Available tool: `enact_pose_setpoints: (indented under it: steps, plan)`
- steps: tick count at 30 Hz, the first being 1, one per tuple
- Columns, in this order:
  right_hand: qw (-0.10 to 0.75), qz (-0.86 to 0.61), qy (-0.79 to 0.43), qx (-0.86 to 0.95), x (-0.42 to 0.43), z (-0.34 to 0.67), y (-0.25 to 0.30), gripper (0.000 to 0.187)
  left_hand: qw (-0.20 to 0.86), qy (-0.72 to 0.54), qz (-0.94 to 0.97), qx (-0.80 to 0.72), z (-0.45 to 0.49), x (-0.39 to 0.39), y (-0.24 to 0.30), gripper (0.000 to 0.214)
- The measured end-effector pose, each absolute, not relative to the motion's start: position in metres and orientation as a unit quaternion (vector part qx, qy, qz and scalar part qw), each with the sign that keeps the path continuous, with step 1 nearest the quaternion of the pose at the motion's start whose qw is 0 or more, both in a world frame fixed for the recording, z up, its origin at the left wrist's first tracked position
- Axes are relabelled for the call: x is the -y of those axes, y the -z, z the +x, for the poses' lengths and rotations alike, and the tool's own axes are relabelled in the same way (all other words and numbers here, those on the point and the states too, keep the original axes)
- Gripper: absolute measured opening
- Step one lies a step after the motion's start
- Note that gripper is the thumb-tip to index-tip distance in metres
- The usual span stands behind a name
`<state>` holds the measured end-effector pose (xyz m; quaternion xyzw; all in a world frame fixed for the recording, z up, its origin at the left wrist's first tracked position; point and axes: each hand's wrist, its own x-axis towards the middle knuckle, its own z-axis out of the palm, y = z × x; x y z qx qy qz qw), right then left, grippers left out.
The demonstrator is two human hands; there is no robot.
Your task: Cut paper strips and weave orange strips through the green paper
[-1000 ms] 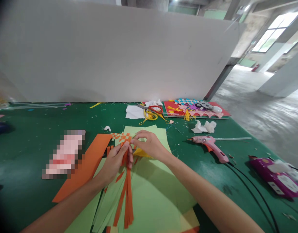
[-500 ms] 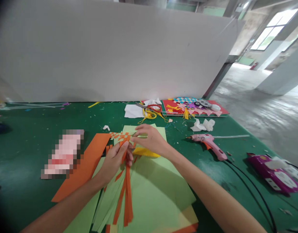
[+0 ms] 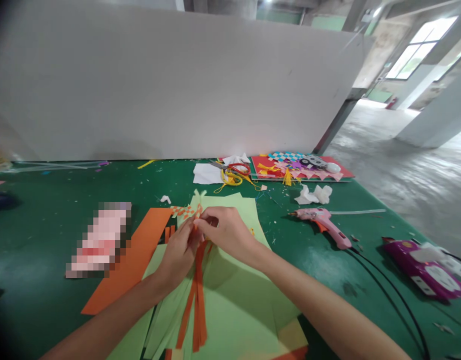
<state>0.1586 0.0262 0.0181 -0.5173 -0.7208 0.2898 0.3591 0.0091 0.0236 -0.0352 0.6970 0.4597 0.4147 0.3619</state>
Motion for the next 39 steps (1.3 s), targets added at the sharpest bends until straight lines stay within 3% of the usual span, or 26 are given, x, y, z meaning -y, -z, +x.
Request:
enact_pose_setpoints:
  steps: [4, 8, 11, 16, 20, 24, 27, 30, 39]
  plan:
    - [0.386, -0.501, -0.285, 0.72, -0.033, 0.166, -0.02, 0.021, 0.363, -0.389, 0.716, -0.452, 0.012, -0.022, 0.028, 0.026]
    - [0.393, -0.49, -0.306, 0.715, -0.038, 0.176, -0.026, 0.02, 0.391, -0.376, 0.724, -0.426, 0.012, -0.02, 0.026, 0.038]
    - [0.397, -0.476, -0.317, 0.718, -0.041, 0.185, -0.031, 0.02, 0.437, -0.372, 0.708, -0.411, 0.011, -0.02, 0.028, 0.047]
    - [0.398, -0.448, -0.383, 0.703, -0.047, 0.208, -0.044, 0.016, 0.557, -0.438, 0.573, -0.412, 0.01, -0.032, 0.036, 0.038]
    - [0.296, -0.388, -0.491, 0.721, -0.042, 0.222, -0.058, 0.014, 0.628, -0.475, 0.448, -0.423, 0.009, -0.041, 0.037, 0.031]
    - [0.169, -0.37, -0.554, 0.726, -0.033, 0.229, -0.057, 0.012, 0.664, -0.452, 0.467, -0.369, 0.008, -0.036, 0.03, 0.042]
    - [0.139, -0.371, -0.575, 0.716, -0.028, 0.228, -0.044, 0.011, 0.623, -0.408, 0.557, -0.367, 0.009, -0.026, 0.024, 0.045]
    - [0.154, -0.382, -0.593, 0.691, -0.025, 0.225, -0.029, 0.012, 0.555, -0.352, 0.646, -0.388, 0.011, -0.021, 0.021, 0.029]
    - [0.32, -0.419, -0.553, 0.645, -0.012, 0.219, -0.001, 0.026, 0.366, -0.384, 0.752, -0.391, 0.013, -0.021, 0.023, 0.026]
